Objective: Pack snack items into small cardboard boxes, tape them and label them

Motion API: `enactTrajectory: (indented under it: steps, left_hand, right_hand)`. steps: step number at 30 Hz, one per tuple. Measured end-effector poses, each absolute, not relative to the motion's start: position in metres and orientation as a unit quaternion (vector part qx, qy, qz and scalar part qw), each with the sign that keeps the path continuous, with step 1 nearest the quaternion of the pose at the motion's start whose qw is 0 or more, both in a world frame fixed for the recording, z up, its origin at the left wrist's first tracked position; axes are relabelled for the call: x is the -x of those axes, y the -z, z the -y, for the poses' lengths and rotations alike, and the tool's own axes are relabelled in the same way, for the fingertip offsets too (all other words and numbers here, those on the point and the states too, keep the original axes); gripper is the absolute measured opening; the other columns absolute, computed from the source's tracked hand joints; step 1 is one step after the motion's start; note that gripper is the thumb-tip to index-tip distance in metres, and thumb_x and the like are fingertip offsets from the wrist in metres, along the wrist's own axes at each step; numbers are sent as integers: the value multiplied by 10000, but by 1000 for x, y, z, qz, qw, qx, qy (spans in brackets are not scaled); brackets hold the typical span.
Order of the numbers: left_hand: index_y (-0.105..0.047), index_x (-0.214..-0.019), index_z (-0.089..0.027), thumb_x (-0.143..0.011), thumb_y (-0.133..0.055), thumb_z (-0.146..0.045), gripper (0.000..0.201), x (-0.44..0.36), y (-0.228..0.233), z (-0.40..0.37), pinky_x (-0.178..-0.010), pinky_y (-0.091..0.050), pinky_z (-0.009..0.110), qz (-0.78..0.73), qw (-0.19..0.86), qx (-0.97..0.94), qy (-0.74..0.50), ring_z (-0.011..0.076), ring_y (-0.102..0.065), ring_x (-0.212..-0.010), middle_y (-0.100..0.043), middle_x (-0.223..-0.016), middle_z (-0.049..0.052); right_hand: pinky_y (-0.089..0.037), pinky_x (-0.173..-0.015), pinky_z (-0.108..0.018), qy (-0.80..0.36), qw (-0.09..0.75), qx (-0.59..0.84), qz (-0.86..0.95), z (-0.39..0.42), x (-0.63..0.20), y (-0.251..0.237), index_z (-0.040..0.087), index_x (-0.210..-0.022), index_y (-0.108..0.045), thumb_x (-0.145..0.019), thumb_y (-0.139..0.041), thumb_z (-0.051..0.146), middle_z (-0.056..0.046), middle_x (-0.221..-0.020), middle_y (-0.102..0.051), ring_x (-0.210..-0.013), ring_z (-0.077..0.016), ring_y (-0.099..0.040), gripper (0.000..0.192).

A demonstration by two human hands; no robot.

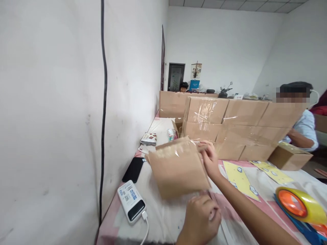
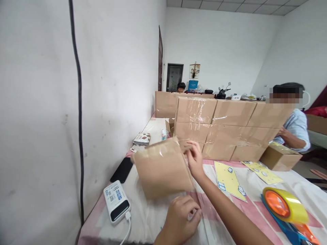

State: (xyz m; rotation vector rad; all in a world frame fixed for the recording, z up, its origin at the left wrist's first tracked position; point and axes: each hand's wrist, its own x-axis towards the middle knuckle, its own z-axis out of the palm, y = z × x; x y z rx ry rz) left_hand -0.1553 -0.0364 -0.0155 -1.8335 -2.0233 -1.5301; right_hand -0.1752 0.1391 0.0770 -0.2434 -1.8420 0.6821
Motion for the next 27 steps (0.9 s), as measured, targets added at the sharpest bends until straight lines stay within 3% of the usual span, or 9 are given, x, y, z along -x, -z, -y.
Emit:
enactTrajectory:
  steps: [4, 7, 10, 13, 17, 22, 27]
  left_hand:
    - [-664, -767, -236, -853, -566, -262, 133, 135, 13, 51, -559, -389, 267, 612, -54, 546, 570, 116, -499, -482, -545, -512, -26]
    - [-681, -735, -233, -854, -582, -287, 165, 127, 20, 62, -593, -420, 258, 630, -47, 475, 613, 135, -524, -546, -564, -532, -7]
    - [-648, -681, -208, -886, -554, -342, 262, 142, 16, 71, -575, -412, 263, 639, 10, 392, 662, 145, -516, -577, -608, -623, 27]
    - [-592, -680, -195, -878, -565, -435, 312, 171, 4, 70, -531, -364, 251, 621, 35, 282, 731, 136, -449, -560, -515, -604, 6]
    - [-585, -820, -198, -830, -581, -514, 316, 201, 0, 50, -519, -317, 218, 624, -35, 144, 768, 108, -350, -541, -375, -602, -57]
    - [-642, -819, -170, -760, -611, -512, 348, 208, 18, 22, -524, -372, 235, 680, -116, 155, 707, 124, -427, -527, -462, -567, -43]
    - [-700, -899, -155, -794, -517, -510, 413, 213, 30, 19, -692, -499, 319, 734, -114, 198, 640, 223, -618, -737, -662, -706, 50]
  right_hand:
    - [-393, -1073, -472, -354, 577, 174, 715, -156, 61, -29, 231, -972, -669, -878, -567, 316, -101, -1277, -634, -1246, -304, -550, 163]
    - [-358, -1105, -508, -380, 604, 211, 667, -169, 15, 1, 240, -1007, -680, -812, -575, 286, -103, -1269, -657, -1284, -322, -534, 226]
    - [-342, -1122, -527, -392, 624, 230, 636, -177, -1, 21, 246, -1112, -663, -754, -580, 248, -109, -1284, -657, -1291, -319, -538, 367]
    - [-337, -1137, -531, -410, 625, 241, 620, -180, 1, 34, 228, -1232, -626, -765, -593, 266, -130, -1333, -631, -1313, -315, -527, 470]
    - [-373, -1133, -513, -485, 567, 259, 613, -179, 12, 50, 235, -1373, -547, -810, -649, 341, -135, -1394, -600, -1358, -306, -497, 582]
    - [-305, -1197, -501, -547, 505, 252, 618, -173, 20, 59, 266, -1484, -450, -877, -612, 408, -103, -1445, -575, -1448, -271, -405, 644]
    - [-247, -1230, -489, -535, 503, 252, 630, -171, 23, 67, 255, -1526, -404, -913, -566, 412, -95, -1485, -543, -1505, -258, -314, 653]
